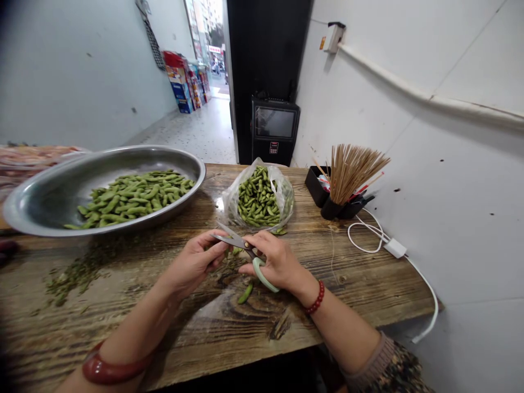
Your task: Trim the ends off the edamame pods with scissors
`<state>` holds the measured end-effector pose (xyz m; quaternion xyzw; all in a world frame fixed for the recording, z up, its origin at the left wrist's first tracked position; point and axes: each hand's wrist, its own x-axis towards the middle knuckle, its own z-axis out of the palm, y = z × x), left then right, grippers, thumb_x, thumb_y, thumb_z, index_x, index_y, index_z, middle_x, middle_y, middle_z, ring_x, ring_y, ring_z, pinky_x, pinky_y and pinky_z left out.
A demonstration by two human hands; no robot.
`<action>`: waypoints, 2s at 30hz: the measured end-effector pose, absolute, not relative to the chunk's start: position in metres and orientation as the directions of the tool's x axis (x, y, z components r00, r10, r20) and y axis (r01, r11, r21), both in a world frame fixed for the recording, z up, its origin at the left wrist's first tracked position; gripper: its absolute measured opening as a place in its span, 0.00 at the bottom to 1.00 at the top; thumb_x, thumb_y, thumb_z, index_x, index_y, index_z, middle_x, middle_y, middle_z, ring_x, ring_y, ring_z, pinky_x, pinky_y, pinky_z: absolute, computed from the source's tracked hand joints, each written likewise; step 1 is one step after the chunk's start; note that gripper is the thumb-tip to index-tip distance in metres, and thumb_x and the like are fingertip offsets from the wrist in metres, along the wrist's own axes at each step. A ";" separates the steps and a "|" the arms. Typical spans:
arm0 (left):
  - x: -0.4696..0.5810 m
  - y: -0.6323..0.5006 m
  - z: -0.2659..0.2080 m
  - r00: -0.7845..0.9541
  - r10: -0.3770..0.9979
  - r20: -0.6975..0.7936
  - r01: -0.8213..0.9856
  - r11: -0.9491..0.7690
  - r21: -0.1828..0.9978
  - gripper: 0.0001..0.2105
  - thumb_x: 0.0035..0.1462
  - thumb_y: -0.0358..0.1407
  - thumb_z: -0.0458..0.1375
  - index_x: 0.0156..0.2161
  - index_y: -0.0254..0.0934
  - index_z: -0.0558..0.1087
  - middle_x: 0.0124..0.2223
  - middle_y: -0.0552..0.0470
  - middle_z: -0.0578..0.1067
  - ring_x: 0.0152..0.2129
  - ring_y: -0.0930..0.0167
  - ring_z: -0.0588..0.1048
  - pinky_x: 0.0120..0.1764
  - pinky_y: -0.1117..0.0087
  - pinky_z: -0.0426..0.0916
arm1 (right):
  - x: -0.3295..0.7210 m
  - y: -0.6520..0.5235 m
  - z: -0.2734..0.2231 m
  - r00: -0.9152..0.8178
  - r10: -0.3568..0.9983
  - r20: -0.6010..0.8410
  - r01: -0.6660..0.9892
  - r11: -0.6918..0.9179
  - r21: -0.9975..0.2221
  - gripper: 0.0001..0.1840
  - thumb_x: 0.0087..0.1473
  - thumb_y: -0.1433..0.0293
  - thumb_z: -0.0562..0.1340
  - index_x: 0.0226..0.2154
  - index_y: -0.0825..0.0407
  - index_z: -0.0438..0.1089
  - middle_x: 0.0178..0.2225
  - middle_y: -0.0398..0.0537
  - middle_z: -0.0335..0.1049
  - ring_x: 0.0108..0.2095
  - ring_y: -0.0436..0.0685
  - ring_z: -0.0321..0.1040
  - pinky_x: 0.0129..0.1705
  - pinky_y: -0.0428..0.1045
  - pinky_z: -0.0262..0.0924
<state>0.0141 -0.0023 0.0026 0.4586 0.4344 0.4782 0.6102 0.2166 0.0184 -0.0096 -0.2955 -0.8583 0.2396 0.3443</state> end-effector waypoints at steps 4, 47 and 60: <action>0.013 -0.002 0.000 0.164 0.985 -0.061 -0.170 0.089 0.981 0.12 0.49 0.42 0.64 0.34 0.35 0.73 0.24 0.57 0.66 0.15 0.81 0.57 0.18 0.79 0.49 | 0.217 0.018 -0.010 -0.591 0.663 0.459 0.327 0.717 -0.616 0.30 0.48 0.63 0.69 0.53 0.51 0.65 0.37 0.48 0.65 0.33 0.52 0.63 0.35 0.48 0.62; 0.011 -0.002 0.010 0.108 0.988 -0.109 -0.432 0.146 0.890 0.13 0.46 0.33 0.65 0.34 0.35 0.65 0.27 0.55 0.73 0.14 0.83 0.58 0.16 0.83 0.48 | 0.214 0.023 -0.022 -0.543 0.677 0.496 0.348 0.719 -0.601 0.33 0.45 0.60 0.70 0.52 0.52 0.63 0.40 0.51 0.65 0.39 0.57 0.64 0.41 0.52 0.64; 0.013 -0.003 0.008 0.159 0.981 -0.112 -0.401 0.168 0.901 0.11 0.46 0.34 0.65 0.32 0.35 0.66 0.27 0.55 0.73 0.14 0.82 0.59 0.16 0.82 0.48 | 0.213 0.021 -0.024 -0.525 0.647 0.553 0.307 0.750 -0.585 0.28 0.49 0.60 0.67 0.51 0.52 0.64 0.38 0.50 0.67 0.38 0.56 0.64 0.41 0.51 0.63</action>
